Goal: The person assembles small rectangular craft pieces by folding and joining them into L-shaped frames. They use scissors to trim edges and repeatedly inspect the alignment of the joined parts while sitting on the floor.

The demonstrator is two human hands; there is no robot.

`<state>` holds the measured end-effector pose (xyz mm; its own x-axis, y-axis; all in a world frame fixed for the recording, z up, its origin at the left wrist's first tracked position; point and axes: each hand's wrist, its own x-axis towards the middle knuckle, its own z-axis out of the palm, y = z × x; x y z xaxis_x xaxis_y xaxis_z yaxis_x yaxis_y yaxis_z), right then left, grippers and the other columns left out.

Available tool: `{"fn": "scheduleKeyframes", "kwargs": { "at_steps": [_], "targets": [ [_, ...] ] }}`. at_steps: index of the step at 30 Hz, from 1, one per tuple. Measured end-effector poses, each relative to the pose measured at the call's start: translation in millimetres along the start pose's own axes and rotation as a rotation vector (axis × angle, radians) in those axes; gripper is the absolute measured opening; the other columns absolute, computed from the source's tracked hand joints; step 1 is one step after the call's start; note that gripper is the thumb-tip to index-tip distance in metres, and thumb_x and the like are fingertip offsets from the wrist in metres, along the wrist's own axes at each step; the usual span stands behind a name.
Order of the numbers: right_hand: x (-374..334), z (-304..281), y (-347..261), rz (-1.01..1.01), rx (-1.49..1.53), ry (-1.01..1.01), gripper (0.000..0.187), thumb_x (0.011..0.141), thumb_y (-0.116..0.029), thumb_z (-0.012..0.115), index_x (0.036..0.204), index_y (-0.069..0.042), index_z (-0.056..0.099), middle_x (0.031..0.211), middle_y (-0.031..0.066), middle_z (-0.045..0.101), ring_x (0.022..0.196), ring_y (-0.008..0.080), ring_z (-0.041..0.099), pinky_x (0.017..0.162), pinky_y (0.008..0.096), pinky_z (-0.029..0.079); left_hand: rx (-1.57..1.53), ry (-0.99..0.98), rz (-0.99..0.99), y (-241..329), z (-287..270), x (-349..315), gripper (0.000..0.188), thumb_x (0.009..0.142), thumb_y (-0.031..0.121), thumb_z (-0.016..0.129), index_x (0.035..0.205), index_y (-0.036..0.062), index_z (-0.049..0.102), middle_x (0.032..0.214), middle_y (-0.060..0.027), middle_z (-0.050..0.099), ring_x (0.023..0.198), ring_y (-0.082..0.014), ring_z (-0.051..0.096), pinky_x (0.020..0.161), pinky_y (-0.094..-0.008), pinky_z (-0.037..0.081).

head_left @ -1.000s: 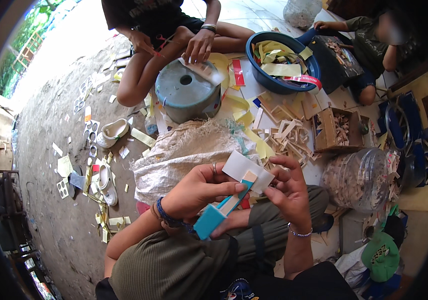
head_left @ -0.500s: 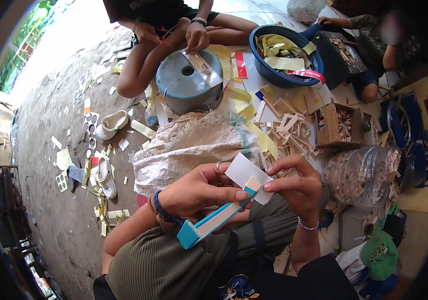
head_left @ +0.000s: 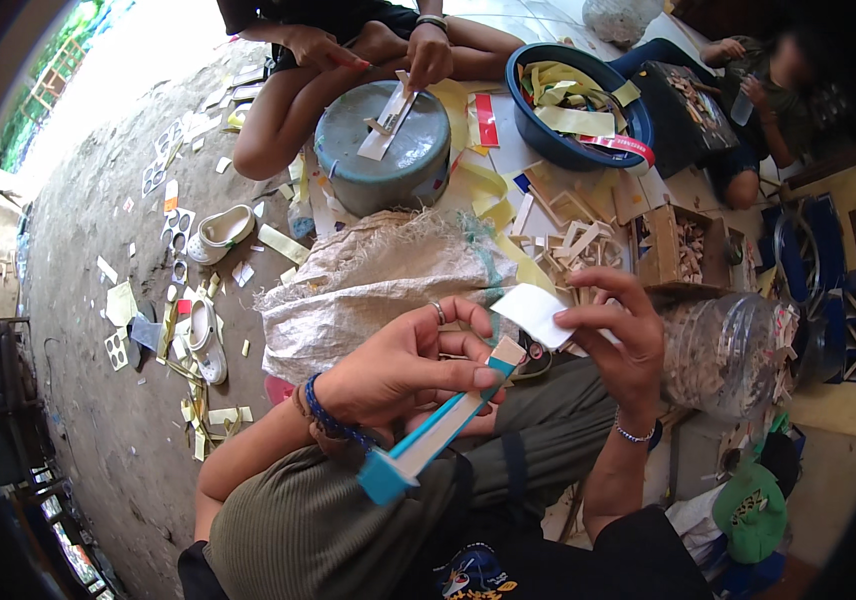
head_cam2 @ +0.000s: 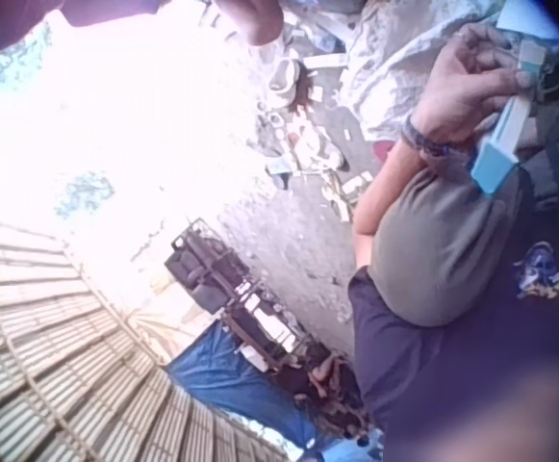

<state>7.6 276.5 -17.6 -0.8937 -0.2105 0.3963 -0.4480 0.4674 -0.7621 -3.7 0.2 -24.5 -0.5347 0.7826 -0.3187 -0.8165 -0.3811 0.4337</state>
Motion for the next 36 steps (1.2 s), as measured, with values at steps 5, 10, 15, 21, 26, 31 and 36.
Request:
{"fn": "scheduleKeyframes", "kwargs": {
  "at_steps": [5,10,15,21,26,31,36],
  "targets": [
    [1.5,-9.4,-14.8,-0.081,-0.119,-0.228,0.025,0.076,-0.003,0.084,0.099,-0.012,0.078,0.107,0.0029,0.076,0.094,0.0188,0.07,0.083,0.0336,0.048,0.285,0.171,0.14,2.9,1.3,-1.6,0.026,0.094,0.005,0.079,0.111,0.0045,0.059,0.105,-0.0053,0.071,0.098,-0.0155,0.073,0.084,-0.0287,0.06],
    [2.5,-8.9,-18.4,-0.124,-0.076,-0.269,0.024,0.078,-0.007,0.085,0.1,-0.014,0.077,0.099,0.0002,0.077,0.085,0.0179,0.07,0.083,0.0338,0.046,0.395,0.222,0.083,4.1,2.4,-1.3,0.026,0.099,0.016,0.076,0.119,0.0034,0.064,0.108,-0.0045,0.073,0.1,-0.0108,0.071,0.086,-0.0257,0.058],
    [1.0,-7.3,-15.9,-0.077,-0.014,-0.324,0.025,0.083,-0.007,0.082,0.105,-0.014,0.076,0.1,0.0016,0.073,0.09,0.0206,0.069,0.083,0.0329,0.046,0.458,0.222,0.104,2.6,1.1,1.8,0.027,0.098,0.013,0.077,0.12,0.0023,0.065,0.106,-0.0047,0.074,0.097,-0.0095,0.071,0.084,-0.0256,0.058],
    [-0.2,0.1,-15.2,0.085,0.171,-0.427,0.026,0.088,-0.007,0.079,0.113,-0.011,0.074,0.101,0.0052,0.071,0.091,0.0257,0.068,0.082,0.0373,0.049,0.507,0.185,0.11,1.4,-2.1,2.6,0.029,0.099,0.014,0.076,0.121,-0.0011,0.066,0.108,-0.0077,0.076,0.1,-0.0116,0.072,0.088,-0.0261,0.058],
    [0.9,0.5,-15.0,0.19,0.227,-0.497,0.04,0.091,-0.009,0.078,0.13,-0.011,0.068,0.102,0.0067,0.071,0.09,0.0239,0.067,0.08,0.038,0.052,0.559,0.206,0.116,-0.1,-4.0,2.8,0.028,0.1,0.015,0.075,0.121,-0.0016,0.067,0.108,-0.0084,0.076,0.101,-0.0121,0.072,0.089,-0.0268,0.058],
    [0.1,4.9,-15.7,0.295,0.245,-0.504,0.058,0.092,-0.012,0.079,0.145,-0.013,0.056,0.098,0.0088,0.069,0.086,0.0222,0.066,0.078,0.0357,0.053,0.611,0.24,0.091,-0.6,-4.0,3.0,0.028,0.1,0.015,0.074,0.122,-0.0026,0.068,0.109,-0.0091,0.076,0.101,-0.0119,0.072,0.09,-0.0271,0.058],
    [0.7,4.5,-21.4,0.353,0.194,-0.504,0.064,0.09,-0.014,0.082,0.147,-0.012,0.053,0.091,0.0099,0.067,0.081,0.0227,0.066,0.073,0.0355,0.052,0.637,0.252,0.096,-0.4,-2.6,3.4,0.03,0.101,0.015,0.073,0.124,-0.0035,0.069,0.11,-0.0097,0.076,0.103,-0.012,0.071,0.091,-0.0284,0.057]
  ]
}}
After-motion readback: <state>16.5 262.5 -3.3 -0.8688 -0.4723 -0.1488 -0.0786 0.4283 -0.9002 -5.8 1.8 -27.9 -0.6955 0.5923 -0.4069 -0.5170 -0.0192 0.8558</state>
